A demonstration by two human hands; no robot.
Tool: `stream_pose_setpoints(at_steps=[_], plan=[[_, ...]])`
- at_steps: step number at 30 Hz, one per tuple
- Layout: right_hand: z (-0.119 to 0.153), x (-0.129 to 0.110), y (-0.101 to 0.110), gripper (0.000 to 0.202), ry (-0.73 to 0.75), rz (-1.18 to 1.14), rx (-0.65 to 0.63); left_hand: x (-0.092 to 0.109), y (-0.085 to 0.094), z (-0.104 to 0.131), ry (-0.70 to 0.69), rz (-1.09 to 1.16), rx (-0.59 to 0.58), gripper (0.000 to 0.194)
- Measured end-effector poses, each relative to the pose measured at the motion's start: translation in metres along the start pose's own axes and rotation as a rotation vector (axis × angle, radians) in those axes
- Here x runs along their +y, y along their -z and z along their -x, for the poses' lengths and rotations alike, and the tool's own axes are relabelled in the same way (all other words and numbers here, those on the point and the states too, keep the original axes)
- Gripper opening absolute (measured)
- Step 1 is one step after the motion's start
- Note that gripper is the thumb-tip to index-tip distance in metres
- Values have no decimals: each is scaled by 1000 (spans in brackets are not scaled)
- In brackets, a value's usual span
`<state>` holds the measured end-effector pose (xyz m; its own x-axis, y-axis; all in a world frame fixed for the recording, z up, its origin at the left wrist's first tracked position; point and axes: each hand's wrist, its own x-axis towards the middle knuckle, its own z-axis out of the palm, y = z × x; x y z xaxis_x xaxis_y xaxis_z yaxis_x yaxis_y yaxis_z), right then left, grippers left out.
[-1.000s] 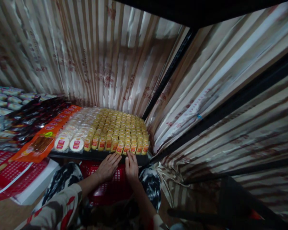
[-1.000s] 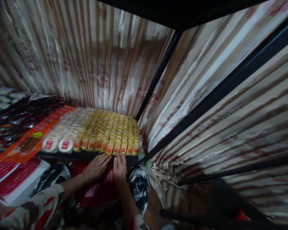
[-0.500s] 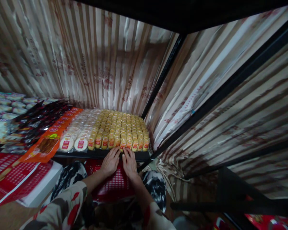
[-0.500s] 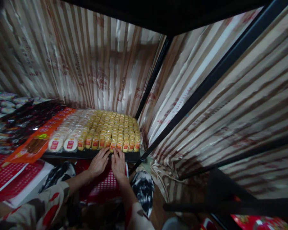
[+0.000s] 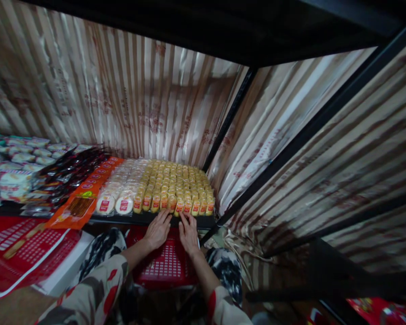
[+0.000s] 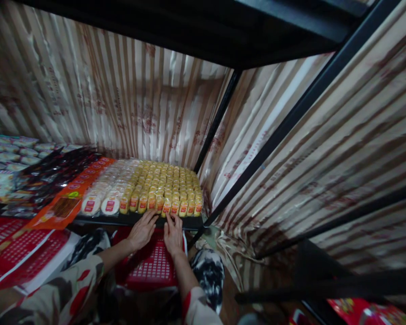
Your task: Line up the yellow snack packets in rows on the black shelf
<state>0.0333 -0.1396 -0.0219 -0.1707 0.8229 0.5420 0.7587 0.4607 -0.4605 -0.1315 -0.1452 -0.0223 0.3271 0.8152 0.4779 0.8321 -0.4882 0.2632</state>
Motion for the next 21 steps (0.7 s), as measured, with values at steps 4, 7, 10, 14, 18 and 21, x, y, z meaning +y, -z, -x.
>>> stream_pose_setpoints(at_steps=[4, 7, 10, 14, 18, 21], plan=[[2, -14, 1, 42, 21, -19, -48, -10, 17, 8, 176, -34, 100, 38], [-1, -23, -4, 44, 66, -37, -126, -22, 27, 11, 365, -47, 252, 39], [-7, -30, -11, 46, 90, -44, -169, -35, 32, 15, 504, -37, 396, 42], [-13, -36, -26, 47, 112, -62, -181, -51, 30, 23, 555, -15, 423, 45], [-14, -39, -40, 48, 94, -80, -197, -60, 24, 28, 532, 36, 329, 46], [-14, -41, -47, 48, 69, -74, -195, -64, 22, 30, 506, 66, 282, 48]])
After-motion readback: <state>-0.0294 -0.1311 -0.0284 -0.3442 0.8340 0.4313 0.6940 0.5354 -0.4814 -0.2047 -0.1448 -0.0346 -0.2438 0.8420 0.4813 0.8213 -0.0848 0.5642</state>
